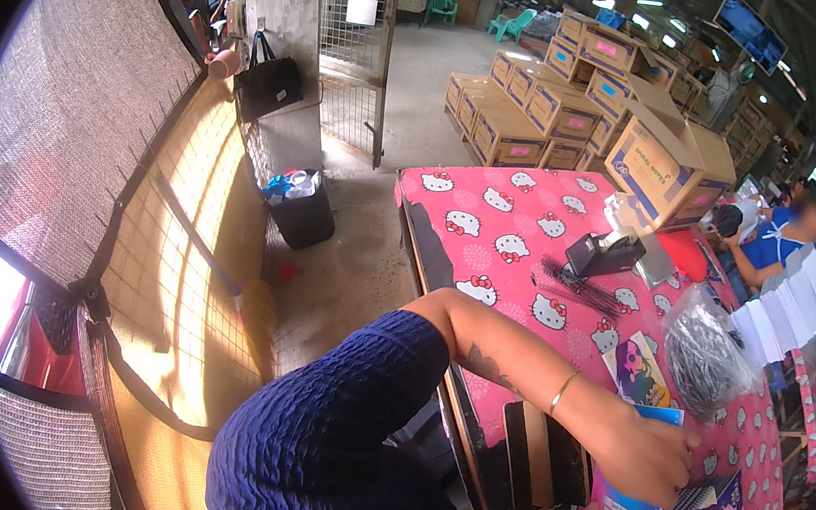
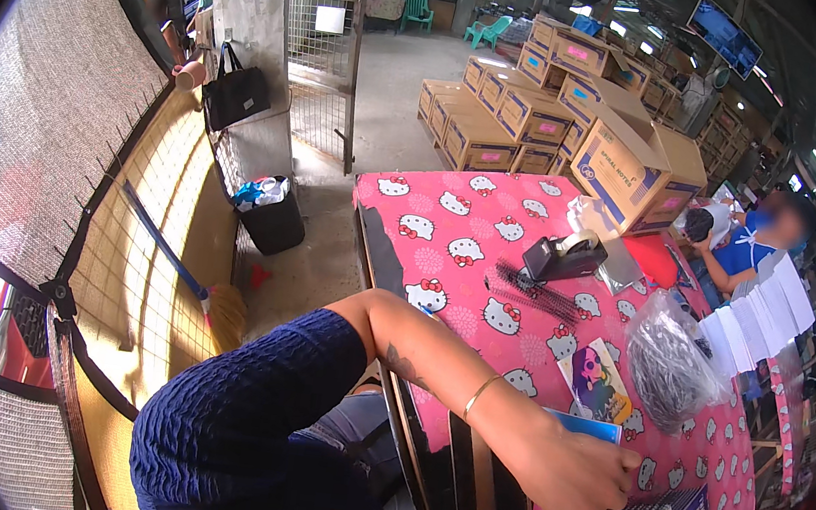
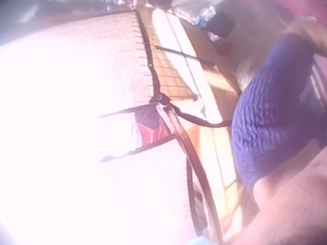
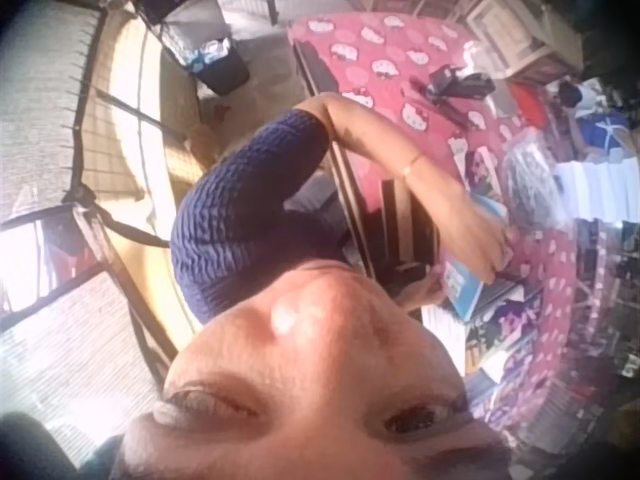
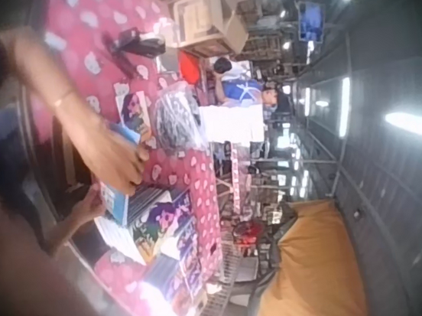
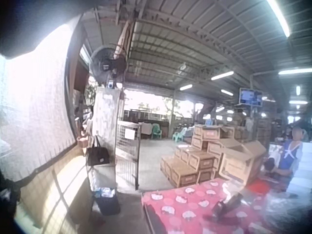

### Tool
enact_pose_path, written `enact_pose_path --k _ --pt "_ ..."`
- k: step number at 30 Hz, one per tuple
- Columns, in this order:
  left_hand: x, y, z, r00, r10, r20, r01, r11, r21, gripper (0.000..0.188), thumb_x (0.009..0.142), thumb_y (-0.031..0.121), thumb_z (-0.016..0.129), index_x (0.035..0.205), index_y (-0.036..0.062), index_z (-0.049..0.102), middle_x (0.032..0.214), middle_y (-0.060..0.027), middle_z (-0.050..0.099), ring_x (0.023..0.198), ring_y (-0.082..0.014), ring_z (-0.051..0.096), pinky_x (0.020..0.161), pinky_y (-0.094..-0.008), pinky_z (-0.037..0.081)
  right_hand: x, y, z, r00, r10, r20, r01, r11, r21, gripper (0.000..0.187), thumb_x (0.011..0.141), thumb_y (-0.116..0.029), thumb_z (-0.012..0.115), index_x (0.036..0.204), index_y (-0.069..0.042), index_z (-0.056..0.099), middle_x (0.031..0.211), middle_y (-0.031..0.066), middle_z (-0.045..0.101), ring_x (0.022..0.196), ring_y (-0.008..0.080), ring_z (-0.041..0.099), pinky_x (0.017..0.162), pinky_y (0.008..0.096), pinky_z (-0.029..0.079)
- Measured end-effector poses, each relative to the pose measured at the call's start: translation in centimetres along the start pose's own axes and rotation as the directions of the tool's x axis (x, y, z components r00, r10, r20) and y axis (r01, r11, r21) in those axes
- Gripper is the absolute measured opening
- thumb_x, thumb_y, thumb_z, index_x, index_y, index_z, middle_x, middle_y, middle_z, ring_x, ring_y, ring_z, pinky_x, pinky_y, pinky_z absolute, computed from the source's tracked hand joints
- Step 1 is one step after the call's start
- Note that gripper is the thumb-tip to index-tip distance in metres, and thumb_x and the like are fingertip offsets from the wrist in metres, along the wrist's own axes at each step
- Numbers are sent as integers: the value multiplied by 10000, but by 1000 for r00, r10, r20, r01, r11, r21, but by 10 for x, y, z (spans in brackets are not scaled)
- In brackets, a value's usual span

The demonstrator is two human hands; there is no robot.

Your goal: The person places a spiral binding through a stack of papers and covers, then uses a tool to cut and crimp the ends of the binding.

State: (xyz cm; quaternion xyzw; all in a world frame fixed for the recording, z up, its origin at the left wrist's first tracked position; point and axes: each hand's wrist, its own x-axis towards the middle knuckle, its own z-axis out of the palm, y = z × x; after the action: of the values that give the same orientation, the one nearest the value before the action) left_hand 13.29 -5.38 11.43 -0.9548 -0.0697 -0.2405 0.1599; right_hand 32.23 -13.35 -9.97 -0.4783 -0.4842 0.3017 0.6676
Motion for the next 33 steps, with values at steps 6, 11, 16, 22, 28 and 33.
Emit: enact_pose_path --k 6,11,16,22,28,33 --pt "-10 -6 4 999 -20 46 20 1000 5 138 818 219 636 857 104 702 833 -66 705 821 -259 694 840 -435 427 8 4 -6 985 21 171 -15 999 -37 477 961 -89 664 1361 88 475 1334 174 592 1180 227 562 984 322 437" --pt "-81 -2 58 981 -194 -24 193 981 -35 309 833 285 698 1051 71 658 1044 -109 674 1060 -246 643 977 -479 413 4 17 -3 981 100 169 -101 995 -1 590 974 -152 663 1440 81 386 1427 208 507 1283 274 493 1108 378 353" --pt "-125 26 73 737 -567 -368 566 815 -123 670 904 362 666 1431 6 455 1428 -232 499 1318 -359 505 1149 -528 306 -17 12 30 988 -117 102 141 952 -270 607 1017 -226 598 1478 60 326 1479 273 364 1352 314 405 1131 436 324" --pt "-153 26 110 420 -892 167 657 172 -734 624 1059 454 391 1478 -9 375 1403 -282 483 1314 -428 478 1110 -444 380 0 -4 38 992 -125 17 124 933 -338 455 1036 -298 565 1308 57 481 1249 213 521 1143 304 530 1018 428 417" --pt "-207 -129 190 452 -799 -396 882 468 61 508 977 346 558 1347 -1 532 1347 -216 556 1313 -380 489 1045 -486 439 7 16 11 985 -132 113 157 955 -253 404 1024 -253 596 1292 43 537 1180 181 590 1087 270 555 989 380 427" --pt "-210 -158 219 449 -853 268 841 504 197 467 948 303 557 1327 31 577 1357 -187 553 1290 -327 492 1025 -469 433 -16 -22 26 995 -80 -52 69 979 -193 424 1025 -272 596 1308 40 541 1206 168 592 1078 247 561 988 346 424"
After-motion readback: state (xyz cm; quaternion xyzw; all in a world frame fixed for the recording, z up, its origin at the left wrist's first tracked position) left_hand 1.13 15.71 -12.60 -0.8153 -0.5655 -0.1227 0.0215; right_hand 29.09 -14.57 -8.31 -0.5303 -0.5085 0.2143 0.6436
